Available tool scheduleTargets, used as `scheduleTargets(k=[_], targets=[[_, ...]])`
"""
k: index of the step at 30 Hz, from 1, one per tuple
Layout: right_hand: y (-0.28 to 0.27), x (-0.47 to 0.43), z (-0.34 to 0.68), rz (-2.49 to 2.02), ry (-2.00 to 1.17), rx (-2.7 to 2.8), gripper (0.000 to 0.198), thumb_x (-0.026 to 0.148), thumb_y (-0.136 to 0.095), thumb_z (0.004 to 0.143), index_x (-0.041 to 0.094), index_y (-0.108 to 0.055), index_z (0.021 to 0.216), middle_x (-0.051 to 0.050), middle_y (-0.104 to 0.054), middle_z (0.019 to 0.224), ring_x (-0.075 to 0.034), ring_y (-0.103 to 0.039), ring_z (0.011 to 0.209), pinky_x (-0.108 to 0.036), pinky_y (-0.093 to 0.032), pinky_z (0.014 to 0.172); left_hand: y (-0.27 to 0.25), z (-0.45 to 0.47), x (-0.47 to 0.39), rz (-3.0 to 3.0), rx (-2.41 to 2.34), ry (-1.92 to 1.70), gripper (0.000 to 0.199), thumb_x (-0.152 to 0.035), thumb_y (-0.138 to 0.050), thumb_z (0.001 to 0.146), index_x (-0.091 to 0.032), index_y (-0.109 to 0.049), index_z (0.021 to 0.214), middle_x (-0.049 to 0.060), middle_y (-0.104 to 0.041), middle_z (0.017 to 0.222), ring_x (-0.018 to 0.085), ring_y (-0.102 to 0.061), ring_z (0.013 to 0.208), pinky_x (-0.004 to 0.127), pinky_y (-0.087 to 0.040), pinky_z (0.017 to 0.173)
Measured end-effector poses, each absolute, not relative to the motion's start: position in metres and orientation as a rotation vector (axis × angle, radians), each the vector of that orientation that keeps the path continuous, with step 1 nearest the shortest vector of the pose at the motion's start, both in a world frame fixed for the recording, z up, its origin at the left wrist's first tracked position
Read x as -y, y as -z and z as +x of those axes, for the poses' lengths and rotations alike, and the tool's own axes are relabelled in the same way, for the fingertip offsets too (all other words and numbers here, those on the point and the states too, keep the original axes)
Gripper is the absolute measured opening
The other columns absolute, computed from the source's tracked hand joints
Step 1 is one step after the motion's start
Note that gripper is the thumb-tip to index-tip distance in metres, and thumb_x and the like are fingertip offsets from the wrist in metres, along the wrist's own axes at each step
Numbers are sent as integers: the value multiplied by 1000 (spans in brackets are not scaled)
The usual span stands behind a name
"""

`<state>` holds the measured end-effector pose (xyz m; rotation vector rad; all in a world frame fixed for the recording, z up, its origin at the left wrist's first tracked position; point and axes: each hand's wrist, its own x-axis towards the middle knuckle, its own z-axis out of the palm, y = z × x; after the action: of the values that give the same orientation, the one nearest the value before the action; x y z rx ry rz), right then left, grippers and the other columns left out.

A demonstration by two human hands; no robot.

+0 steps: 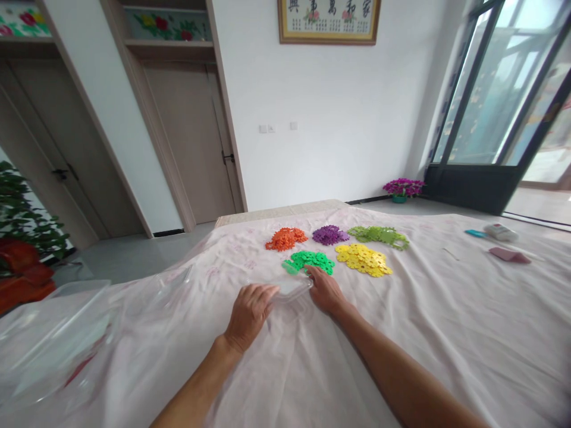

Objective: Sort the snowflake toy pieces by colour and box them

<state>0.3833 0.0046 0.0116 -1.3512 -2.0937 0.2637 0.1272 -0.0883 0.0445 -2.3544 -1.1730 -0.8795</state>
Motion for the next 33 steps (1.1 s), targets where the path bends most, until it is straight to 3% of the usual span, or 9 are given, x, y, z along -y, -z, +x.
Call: scheduleTargets(k=[3,8,16,21,26,33], targets=[[-8,-8,385,-1258,-374,2049,65,10,-47,81,21,-44,145,-9,-66,125,-18,-65,98,-31,-48,90,-27,126,86,-2401,1230,906,43,-33,-58,93,-25,-56,135,11,-67,126,26,-58,118,45,-43,102],[-11,-4,383,-1139,-326,2141,68,9,-48,78,21,-46,145,-9,-65,127,-19,-64,99,-32,-48,92,-25,124,81,-2364,1214,960,56,-47,-63,87,-23,-55,137,13,-61,136,31,-51,131,53,-35,112],[-20,2,382,-1154,-299,2223,53,18,-49,88,22,-53,141,-8,-68,120,-20,-64,102,-30,-47,93,-32,139,79,-2272,1255,1211,23,-24,-55,94,-27,-69,111,5,-75,107,23,-66,107,44,-46,100],[-21,2,383,-1172,-322,2209,50,19,-49,89,23,-55,138,-6,-69,115,-18,-65,96,-28,-48,89,-38,126,76,-2053,1444,1764,21,-31,-53,95,-23,-70,105,6,-74,103,22,-67,100,38,-50,93],[-19,1,384,-1157,-329,2203,48,20,-48,90,24,-56,137,-6,-69,115,-18,-65,95,-28,-48,89,-61,113,62,-1403,1672,2435,32,-46,-53,93,-18,-67,100,6,-72,94,17,-67,81,29,-53,76],[-19,0,383,-1165,-344,2202,46,20,-50,90,23,-56,136,-7,-69,115,-18,-65,93,-29,-48,88,-54,85,27,-1140,1712,2747,40,-49,-59,86,-17,-67,110,8,-71,101,20,-68,90,34,-54,84]])
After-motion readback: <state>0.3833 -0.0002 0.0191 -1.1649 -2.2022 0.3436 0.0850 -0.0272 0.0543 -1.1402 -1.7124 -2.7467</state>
